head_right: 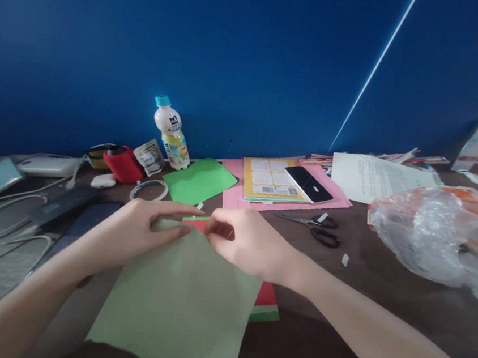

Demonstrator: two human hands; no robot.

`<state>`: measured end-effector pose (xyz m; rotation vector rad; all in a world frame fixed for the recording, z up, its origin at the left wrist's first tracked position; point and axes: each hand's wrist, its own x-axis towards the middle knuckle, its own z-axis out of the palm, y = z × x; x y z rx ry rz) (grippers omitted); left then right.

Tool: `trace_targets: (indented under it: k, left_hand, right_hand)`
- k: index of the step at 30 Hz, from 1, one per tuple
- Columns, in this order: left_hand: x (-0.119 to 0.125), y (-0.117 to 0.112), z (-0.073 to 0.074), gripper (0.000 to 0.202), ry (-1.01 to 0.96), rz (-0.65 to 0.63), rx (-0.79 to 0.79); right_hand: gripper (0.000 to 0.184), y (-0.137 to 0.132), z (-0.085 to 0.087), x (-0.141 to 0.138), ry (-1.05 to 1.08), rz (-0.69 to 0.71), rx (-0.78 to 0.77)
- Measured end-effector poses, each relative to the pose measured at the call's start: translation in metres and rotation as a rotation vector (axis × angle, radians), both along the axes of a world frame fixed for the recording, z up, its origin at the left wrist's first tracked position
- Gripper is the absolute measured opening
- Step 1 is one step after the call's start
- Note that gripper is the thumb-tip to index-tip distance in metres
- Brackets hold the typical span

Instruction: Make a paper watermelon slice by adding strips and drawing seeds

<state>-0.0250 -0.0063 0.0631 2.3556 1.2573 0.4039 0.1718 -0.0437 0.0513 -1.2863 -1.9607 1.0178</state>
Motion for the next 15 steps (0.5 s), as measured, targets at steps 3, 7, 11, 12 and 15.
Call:
trace_targets:
  k: [3, 7, 11, 12, 15]
  left_hand:
    - [0.003, -0.004, 0.002, 0.022, 0.026, -0.034, -0.029]
    - [0.008, -0.010, 0.006, 0.017, 0.075, -0.031, -0.027]
    - [0.011, -0.013, 0.006, 0.015, 0.119, -0.037, 0.014]
    - [0.011, -0.014, 0.005, 0.015, 0.117, -0.044, 0.016]
    - [0.010, -0.015, 0.005, 0.015, 0.100, -0.061, 0.007]
  right_hand:
    - [0.009, -0.001, 0.001, -0.001, -0.002, 0.028, -0.026]
    - [0.010, -0.003, 0.003, -0.002, -0.059, 0.035, -0.035]
    - [0.009, -0.005, 0.003, -0.003, -0.108, 0.037, 0.004]
    - [0.010, -0.005, 0.003, -0.003, -0.116, 0.039, 0.015]
    - [0.010, -0.006, 0.003, -0.004, -0.130, 0.050, 0.033]
